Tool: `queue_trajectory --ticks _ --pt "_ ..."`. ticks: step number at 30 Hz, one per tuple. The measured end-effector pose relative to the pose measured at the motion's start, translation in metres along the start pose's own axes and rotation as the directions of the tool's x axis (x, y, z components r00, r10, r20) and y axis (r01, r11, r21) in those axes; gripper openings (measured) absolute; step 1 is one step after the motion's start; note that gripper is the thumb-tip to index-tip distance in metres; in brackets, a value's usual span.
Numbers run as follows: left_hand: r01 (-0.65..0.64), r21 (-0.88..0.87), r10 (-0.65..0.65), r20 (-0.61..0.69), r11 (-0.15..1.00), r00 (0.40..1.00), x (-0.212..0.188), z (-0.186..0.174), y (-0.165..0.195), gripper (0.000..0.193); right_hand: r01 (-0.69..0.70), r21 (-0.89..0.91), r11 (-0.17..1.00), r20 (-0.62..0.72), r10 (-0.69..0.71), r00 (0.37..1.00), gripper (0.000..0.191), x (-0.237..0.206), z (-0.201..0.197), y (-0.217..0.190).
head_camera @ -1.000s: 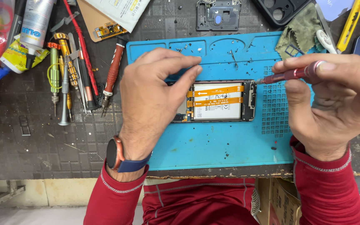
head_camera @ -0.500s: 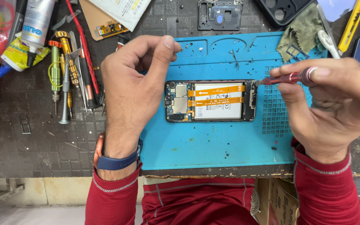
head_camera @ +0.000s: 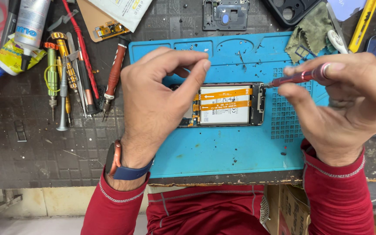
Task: The person repairs a disassembled smartphone on a blue silicone mat. They peel adhesive backing from a new replacement screen, align and press it onto the phone frame, then use a screwdriver to drive screws into the phone's edge while holding the frame with the other hand.
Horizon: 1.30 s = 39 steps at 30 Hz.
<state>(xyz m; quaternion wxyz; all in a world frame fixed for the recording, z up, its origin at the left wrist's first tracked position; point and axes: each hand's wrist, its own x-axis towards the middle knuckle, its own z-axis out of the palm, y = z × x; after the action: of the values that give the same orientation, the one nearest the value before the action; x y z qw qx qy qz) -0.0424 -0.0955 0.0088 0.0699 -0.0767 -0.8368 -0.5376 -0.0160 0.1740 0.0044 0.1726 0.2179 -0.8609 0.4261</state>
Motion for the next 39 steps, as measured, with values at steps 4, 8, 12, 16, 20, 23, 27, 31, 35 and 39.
queue_trajectory --ticks 4,8,12,16,20,23,27,31,35,39 --pt "-0.033 0.037 0.032 0.017 0.999 0.999 0.002 0.004 0.004 0.010 -0.074 0.163 0.984 0.060 0.065 0.996 0.055 -0.005 0.004 -0.001" --pt "-0.062 0.045 0.060 0.058 0.997 0.997 -0.001 0.007 0.005 0.009 -0.060 0.125 0.990 0.068 0.052 0.996 0.061 -0.007 0.004 0.002" --pt "-0.084 0.060 0.079 0.086 0.995 0.993 -0.002 0.010 0.004 0.010 -0.021 0.062 0.998 0.047 0.018 0.999 0.070 -0.007 0.004 0.003" --pt "-0.125 0.049 0.121 0.080 0.991 0.989 -0.002 0.013 0.002 0.012 -0.032 0.117 0.993 0.101 0.020 0.995 0.066 -0.006 0.005 0.002" --pt "-0.119 0.029 0.115 0.104 0.992 0.988 -0.004 0.015 0.000 0.012 -0.016 0.077 0.997 0.096 0.008 0.995 0.069 -0.004 0.004 0.006" --pt "-0.121 0.029 0.117 0.113 0.992 0.987 -0.004 0.016 0.001 0.011 0.003 0.079 0.997 0.081 -0.009 0.997 0.072 -0.006 0.004 0.007" --pt "-0.112 0.028 0.108 0.119 0.993 0.987 -0.005 0.016 0.003 0.010 -0.044 0.113 0.993 0.100 0.033 0.994 0.063 -0.008 0.003 0.004" --pt "-0.138 0.023 0.135 0.113 0.990 0.984 -0.007 0.017 0.002 0.010 0.030 0.045 0.999 0.065 -0.033 0.997 0.068 -0.003 0.005 0.006" --pt "-0.114 0.005 0.112 0.135 0.993 0.984 -0.007 0.018 0.003 0.010 0.025 0.057 0.998 0.011 -0.026 1.000 0.067 -0.006 0.009 0.002" --pt "-0.142 0.029 0.137 0.133 0.989 0.982 -0.008 0.018 0.003 0.011 -0.053 0.158 0.986 0.053 0.046 0.998 0.059 -0.011 0.010 0.001"
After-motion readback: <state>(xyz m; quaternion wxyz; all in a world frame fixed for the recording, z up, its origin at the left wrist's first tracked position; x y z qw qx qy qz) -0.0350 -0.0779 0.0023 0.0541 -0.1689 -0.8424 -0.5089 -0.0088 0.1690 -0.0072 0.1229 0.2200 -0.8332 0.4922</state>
